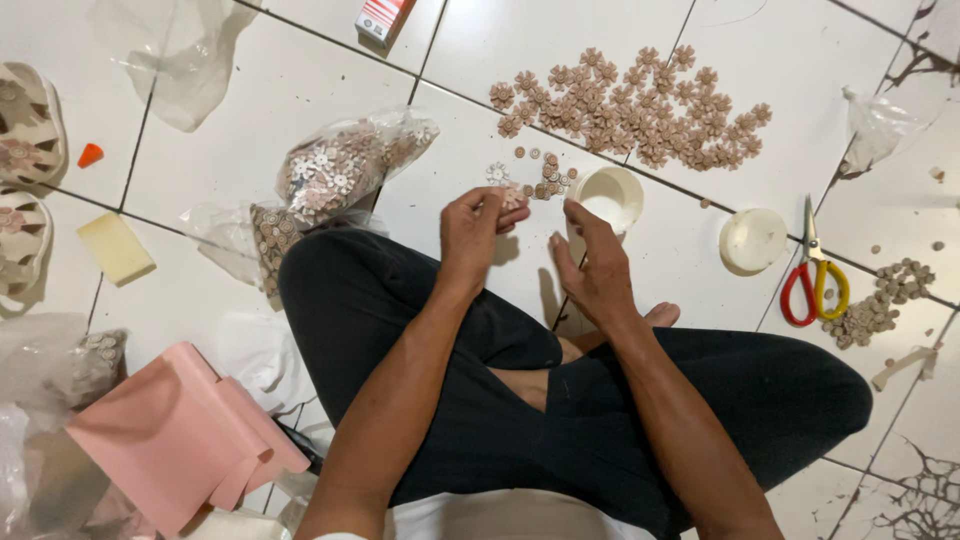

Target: The person sits on the floor and assembles small beige flower-shaped components by hand. They repeatedly pick up a flower piece and a small circular disc, press them together, and place the finished unit on the floor. The process is repeated continuously.

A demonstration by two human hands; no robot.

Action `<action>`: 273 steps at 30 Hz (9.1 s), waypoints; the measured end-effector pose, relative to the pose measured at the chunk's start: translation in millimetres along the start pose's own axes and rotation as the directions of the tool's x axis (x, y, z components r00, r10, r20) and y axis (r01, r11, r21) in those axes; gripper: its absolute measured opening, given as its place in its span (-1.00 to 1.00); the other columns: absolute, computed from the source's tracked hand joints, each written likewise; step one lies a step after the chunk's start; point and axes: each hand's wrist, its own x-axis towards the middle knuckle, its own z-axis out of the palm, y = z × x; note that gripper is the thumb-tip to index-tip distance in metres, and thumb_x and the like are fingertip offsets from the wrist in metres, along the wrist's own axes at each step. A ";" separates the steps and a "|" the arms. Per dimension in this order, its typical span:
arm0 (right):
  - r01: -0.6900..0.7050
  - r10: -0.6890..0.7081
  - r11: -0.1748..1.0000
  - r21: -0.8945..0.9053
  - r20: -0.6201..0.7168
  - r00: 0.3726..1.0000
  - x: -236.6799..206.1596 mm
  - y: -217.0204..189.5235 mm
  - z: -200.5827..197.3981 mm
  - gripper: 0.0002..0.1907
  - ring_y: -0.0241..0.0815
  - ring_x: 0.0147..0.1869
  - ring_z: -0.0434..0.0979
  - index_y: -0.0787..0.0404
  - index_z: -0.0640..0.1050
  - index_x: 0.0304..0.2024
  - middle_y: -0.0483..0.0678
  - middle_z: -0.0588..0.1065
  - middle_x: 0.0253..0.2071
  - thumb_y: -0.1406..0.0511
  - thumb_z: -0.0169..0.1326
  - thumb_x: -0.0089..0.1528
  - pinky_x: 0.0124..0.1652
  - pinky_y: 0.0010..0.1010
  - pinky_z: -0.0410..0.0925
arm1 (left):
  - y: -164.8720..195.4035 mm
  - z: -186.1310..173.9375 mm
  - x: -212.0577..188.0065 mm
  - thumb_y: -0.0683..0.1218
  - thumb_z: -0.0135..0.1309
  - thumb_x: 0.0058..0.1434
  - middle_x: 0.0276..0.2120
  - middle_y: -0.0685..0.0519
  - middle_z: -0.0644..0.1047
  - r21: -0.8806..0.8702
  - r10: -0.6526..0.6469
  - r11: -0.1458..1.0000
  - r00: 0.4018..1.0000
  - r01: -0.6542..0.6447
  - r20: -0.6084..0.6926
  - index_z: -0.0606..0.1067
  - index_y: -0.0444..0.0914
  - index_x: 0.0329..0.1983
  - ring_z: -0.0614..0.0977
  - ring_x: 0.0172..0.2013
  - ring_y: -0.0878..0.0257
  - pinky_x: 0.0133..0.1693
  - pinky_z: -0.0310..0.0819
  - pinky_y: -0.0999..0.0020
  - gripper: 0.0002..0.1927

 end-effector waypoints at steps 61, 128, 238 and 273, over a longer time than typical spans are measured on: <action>0.060 -0.008 0.971 0.229 -0.223 0.975 28.5 -31.9 1.8 -0.58 -0.17 0.07 0.67 0.30 0.45 0.23 0.07 0.63 -0.02 0.49 0.20 0.34 0.06 -0.42 0.50 | 0.4 6.3 2.0 -0.06 0.02 0.43 -0.27 -0.10 0.69 0.027 0.038 0.999 0.968 -0.047 0.250 0.58 -0.42 -0.07 0.75 -0.24 0.24 -0.16 0.68 0.40 -0.71; -0.362 0.350 0.557 0.748 0.184 0.918 39.3 0.1 -1.5 -0.49 -0.31 -0.09 0.59 0.39 0.38 0.27 -0.01 0.57 -0.14 0.48 0.17 0.28 -0.07 -0.48 0.52 | 6.9 14.0 -0.2 -0.13 0.09 0.37 -0.40 -0.10 0.68 0.198 -0.059 0.980 0.969 0.011 0.238 0.54 -0.37 -0.19 0.71 -0.38 0.30 -0.30 0.58 0.47 -0.83; -0.200 0.206 0.975 0.101 -0.046 0.978 100.1 34.9 -26.2 -0.66 -0.13 -0.10 0.68 0.26 0.43 0.21 0.04 0.60 -0.18 0.40 0.04 0.38 -0.10 -0.32 0.60 | 29.0 3.6 9.8 0.07 -0.03 0.54 -0.67 0.10 0.39 0.445 -0.040 0.890 0.988 0.102 -0.147 0.44 -0.34 -0.46 0.40 -0.64 0.37 -0.50 0.33 0.39 -0.51; 0.062 -0.078 0.956 -0.287 -0.045 0.996 22.2 1.7 -68.1 -0.57 0.07 0.37 0.44 0.17 0.51 0.25 0.13 0.48 0.28 0.21 0.20 0.36 0.26 -0.14 0.38 | 2.8 -1.3 -5.2 -0.19 0.10 0.35 -0.38 -0.03 0.63 0.103 0.058 0.992 0.987 -0.074 0.149 0.50 -0.37 -0.21 0.65 -0.36 0.30 -0.31 0.53 0.45 -0.90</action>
